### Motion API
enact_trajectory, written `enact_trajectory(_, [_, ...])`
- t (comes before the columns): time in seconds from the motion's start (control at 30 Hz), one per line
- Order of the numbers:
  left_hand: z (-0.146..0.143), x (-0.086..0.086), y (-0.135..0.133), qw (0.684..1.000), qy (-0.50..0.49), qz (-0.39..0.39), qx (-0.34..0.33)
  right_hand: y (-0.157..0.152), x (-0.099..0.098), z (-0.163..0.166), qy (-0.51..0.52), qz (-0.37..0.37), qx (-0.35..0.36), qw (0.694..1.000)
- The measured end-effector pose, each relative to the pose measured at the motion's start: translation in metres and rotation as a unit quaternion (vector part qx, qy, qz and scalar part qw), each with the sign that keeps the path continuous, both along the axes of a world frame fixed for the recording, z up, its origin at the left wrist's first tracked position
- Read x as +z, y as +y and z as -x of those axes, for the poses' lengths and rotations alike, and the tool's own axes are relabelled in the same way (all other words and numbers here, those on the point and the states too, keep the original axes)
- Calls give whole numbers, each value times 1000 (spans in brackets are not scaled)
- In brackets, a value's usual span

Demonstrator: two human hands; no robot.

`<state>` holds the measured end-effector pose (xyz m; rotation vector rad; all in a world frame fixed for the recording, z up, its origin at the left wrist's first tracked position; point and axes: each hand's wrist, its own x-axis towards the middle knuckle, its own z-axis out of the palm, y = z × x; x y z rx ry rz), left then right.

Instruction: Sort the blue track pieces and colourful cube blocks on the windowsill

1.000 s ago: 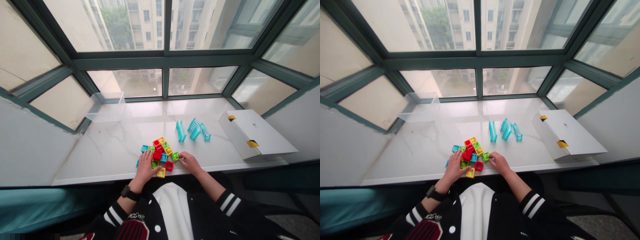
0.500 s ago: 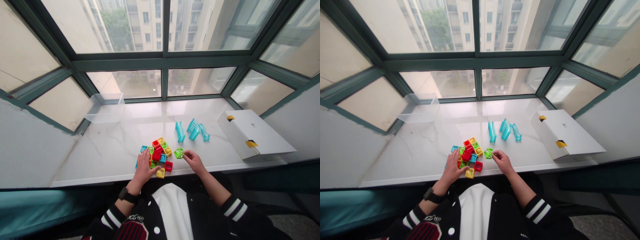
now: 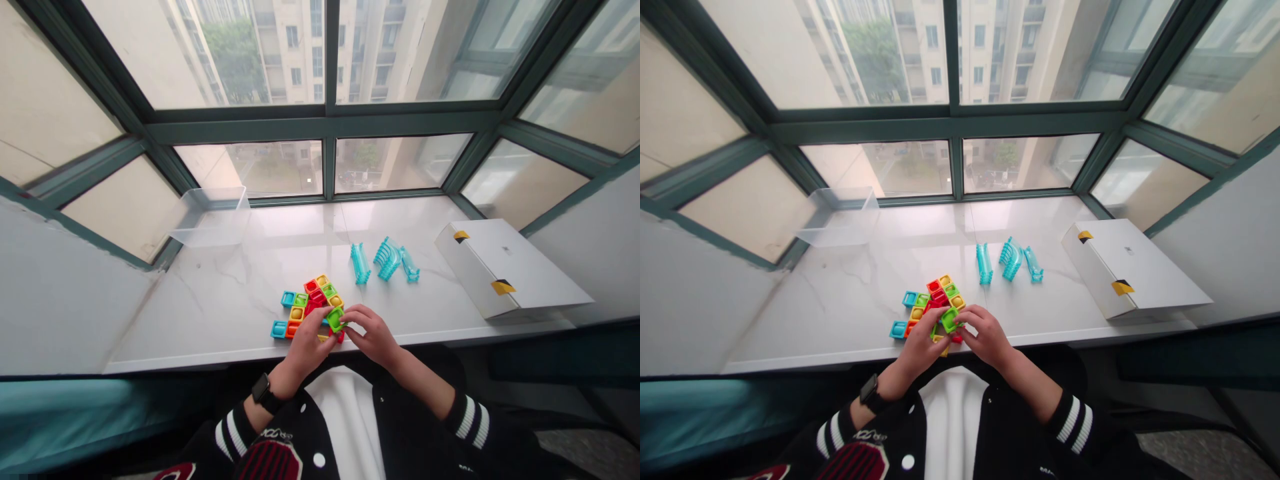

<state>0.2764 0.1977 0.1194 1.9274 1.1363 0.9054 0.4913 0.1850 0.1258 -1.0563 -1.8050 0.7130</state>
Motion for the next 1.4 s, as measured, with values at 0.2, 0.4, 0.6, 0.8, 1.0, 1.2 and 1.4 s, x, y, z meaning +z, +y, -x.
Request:
enact_trajectory(0.2, [-7, -2, -3, 954, -223, 200, 5, 1, -8, -3, 40, 32, -40, 998])
enact_trajectory(0.4, [-11, -8, -4, 933, -260, 249, -22, 0, -9, 0, 68, 76, 4, 995])
enact_trajectory(0.6, [-10, -13, -1, 951, -238, 194, -28, 0, -6, -3, 56, 51, -13, 997])
enact_trajectory(0.8, [-9, -14, -1, 971, -173, 163, -8, -1, 0, 0, 29, 24, 8, 999])
enact_trajectory(1.0, [-9, -7, -1, 984, -123, 127, -11, -1, -7, 2, 24, 31, -11, 999])
enact_trajectory(1.2, [-12, -12, -2, 988, -92, 120, -14, 0, -17, 0, 21, 51, -25, 998])
enact_trajectory(1.4, [-7, -11, -3, 977, -127, 170, -12, 7, -26, -23, 18, 83, -81, 993])
